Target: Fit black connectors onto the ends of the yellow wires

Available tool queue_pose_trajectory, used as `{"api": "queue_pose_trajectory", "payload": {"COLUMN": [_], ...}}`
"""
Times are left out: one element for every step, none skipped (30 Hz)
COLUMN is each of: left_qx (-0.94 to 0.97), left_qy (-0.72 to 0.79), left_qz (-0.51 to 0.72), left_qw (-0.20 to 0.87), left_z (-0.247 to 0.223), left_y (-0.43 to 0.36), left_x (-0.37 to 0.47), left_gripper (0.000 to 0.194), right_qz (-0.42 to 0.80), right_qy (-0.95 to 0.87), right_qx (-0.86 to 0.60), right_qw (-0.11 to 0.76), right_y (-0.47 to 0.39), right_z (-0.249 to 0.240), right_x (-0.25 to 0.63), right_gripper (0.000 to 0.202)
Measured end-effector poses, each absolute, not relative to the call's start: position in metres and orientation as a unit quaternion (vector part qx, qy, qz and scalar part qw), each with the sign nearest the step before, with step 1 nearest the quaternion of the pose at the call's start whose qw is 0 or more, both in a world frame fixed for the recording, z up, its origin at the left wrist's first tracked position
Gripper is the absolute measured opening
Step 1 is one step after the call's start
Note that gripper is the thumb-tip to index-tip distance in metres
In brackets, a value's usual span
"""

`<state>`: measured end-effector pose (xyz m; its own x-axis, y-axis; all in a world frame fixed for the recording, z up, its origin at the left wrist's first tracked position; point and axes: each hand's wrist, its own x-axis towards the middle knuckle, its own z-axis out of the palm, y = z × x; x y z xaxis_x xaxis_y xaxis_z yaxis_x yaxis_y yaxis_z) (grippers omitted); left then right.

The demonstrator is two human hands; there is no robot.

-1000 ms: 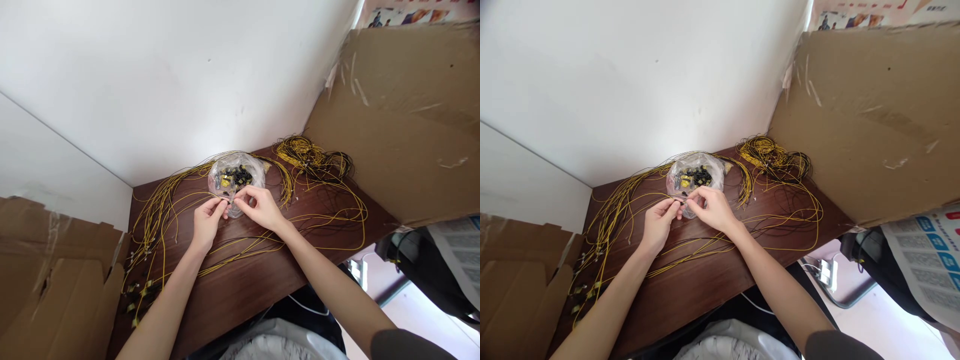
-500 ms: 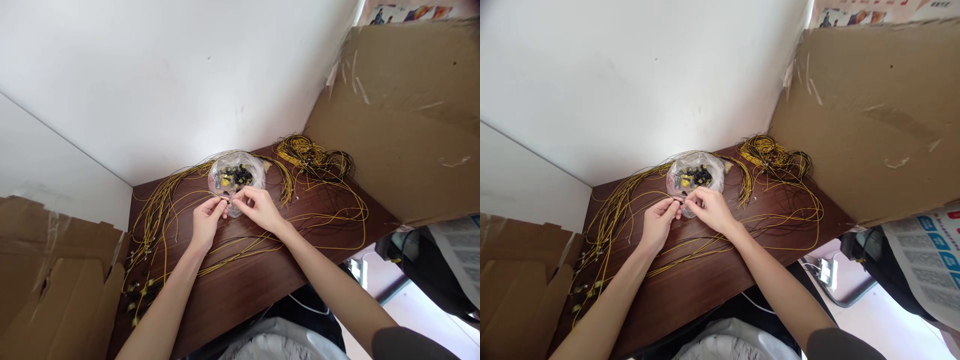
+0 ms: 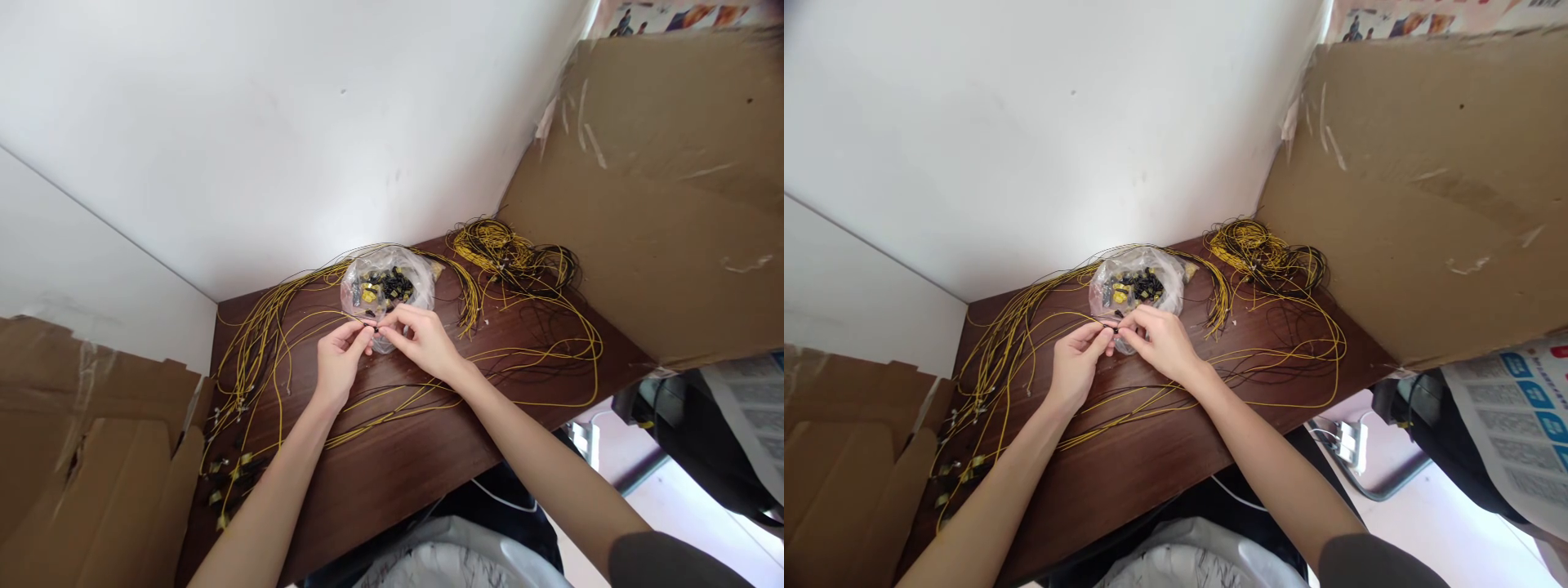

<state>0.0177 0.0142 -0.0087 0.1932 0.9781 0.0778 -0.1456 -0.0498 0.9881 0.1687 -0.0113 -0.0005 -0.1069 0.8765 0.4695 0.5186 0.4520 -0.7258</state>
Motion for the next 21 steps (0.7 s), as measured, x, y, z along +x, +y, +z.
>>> {"api": "queue_pose_trajectory", "payload": {"left_qx": [0.531, 0.533, 0.535, 0.537, 0.538, 0.54, 0.542, 0.544, 0.546, 0.547, 0.547, 0.547, 0.545, 0.544, 0.542, 0.541, 0.541, 0.54, 0.538, 0.536, 0.534], "left_qy": [0.394, 0.393, 0.394, 0.395, 0.397, 0.399, 0.4, 0.401, 0.401, 0.401, 0.401, 0.4, 0.4, 0.4, 0.401, 0.403, 0.404, 0.406, 0.408, 0.409, 0.411], "left_qz": [0.498, 0.498, 0.499, 0.499, 0.499, 0.5, 0.5, 0.5, 0.5, 0.501, 0.502, 0.503, 0.506, 0.508, 0.509, 0.51, 0.51, 0.51, 0.51, 0.511, 0.512], "left_qw": [0.562, 0.559, 0.556, 0.553, 0.551, 0.548, 0.544, 0.542, 0.539, 0.538, 0.537, 0.536, 0.536, 0.535, 0.534, 0.534, 0.533, 0.533, 0.532, 0.532, 0.532], "left_z": [-0.0087, -0.0087, -0.0088, -0.0088, -0.0089, -0.0091, -0.0092, -0.0094, -0.0097, -0.0101, -0.0106, -0.0112, -0.0118, -0.0124, -0.013, -0.0136, -0.014, -0.0144, -0.0145, -0.0146, -0.0145], "left_y": [0.0141, 0.0139, 0.0136, 0.0134, 0.0132, 0.0129, 0.0128, 0.0127, 0.0126, 0.0127, 0.0128, 0.013, 0.0133, 0.0135, 0.0138, 0.0141, 0.0143, 0.0144, 0.0145, 0.0144, 0.0143], "left_x": [0.0177, 0.0178, 0.0178, 0.0178, 0.0178, 0.0178, 0.0177, 0.0177, 0.0176, 0.0175, 0.0175, 0.0175, 0.0175, 0.0175, 0.0175, 0.0176, 0.0177, 0.0178, 0.0179, 0.018, 0.0181], "left_gripper": [0.019, 0.019, 0.018, 0.018, 0.018, 0.018, 0.018, 0.018, 0.019, 0.018, 0.018, 0.018, 0.017, 0.018, 0.018, 0.018, 0.019, 0.019, 0.019, 0.02, 0.02], "right_qz": [0.194, 0.193, 0.191, 0.19, 0.188, 0.187, 0.186, 0.187, 0.186, 0.186, 0.186, 0.187, 0.187, 0.187, 0.187, 0.187, 0.185, 0.183, 0.181, 0.18, 0.178], "right_qy": [-0.718, -0.719, -0.719, -0.719, -0.72, -0.721, -0.721, -0.722, -0.722, -0.722, -0.722, -0.722, -0.722, -0.722, -0.723, -0.724, -0.725, -0.726, -0.728, -0.729, -0.731], "right_qx": [-0.486, -0.486, -0.485, -0.486, -0.486, -0.486, -0.487, -0.487, -0.487, -0.487, -0.487, -0.487, -0.487, -0.487, -0.487, -0.487, -0.487, -0.486, -0.484, -0.482, -0.48], "right_qw": [0.458, 0.459, 0.459, 0.459, 0.458, 0.457, 0.456, 0.455, 0.455, 0.455, 0.455, 0.455, 0.454, 0.454, 0.453, 0.452, 0.451, 0.451, 0.451, 0.451, 0.452], "right_y": [-0.0113, -0.0113, -0.0113, -0.0113, -0.0113, -0.0113, -0.0113, -0.0112, -0.0112, -0.0112, -0.0112, -0.0112, -0.0112, -0.0113, -0.0114, -0.0115, -0.0116, -0.0116, -0.0117, -0.0117, -0.0117], "right_z": [-0.0007, -0.001, -0.0013, -0.0016, -0.0018, -0.002, -0.0021, -0.0021, -0.002, -0.0019, -0.0018, -0.0016, -0.0014, -0.0012, -0.0011, -0.001, -0.001, -0.0009, -0.0009, -0.0009, -0.0008], "right_x": [0.1688, 0.169, 0.1691, 0.1693, 0.1694, 0.1695, 0.1695, 0.1695, 0.1695, 0.1695, 0.1695, 0.1696, 0.1696, 0.1697, 0.1697, 0.1698, 0.17, 0.1701, 0.1703, 0.1704, 0.1704], "right_gripper": [0.011, 0.01, 0.01, 0.01, 0.01, 0.01, 0.01, 0.01, 0.009, 0.009, 0.009, 0.009, 0.009, 0.009, 0.009, 0.009, 0.01, 0.01, 0.01, 0.01, 0.01]}}
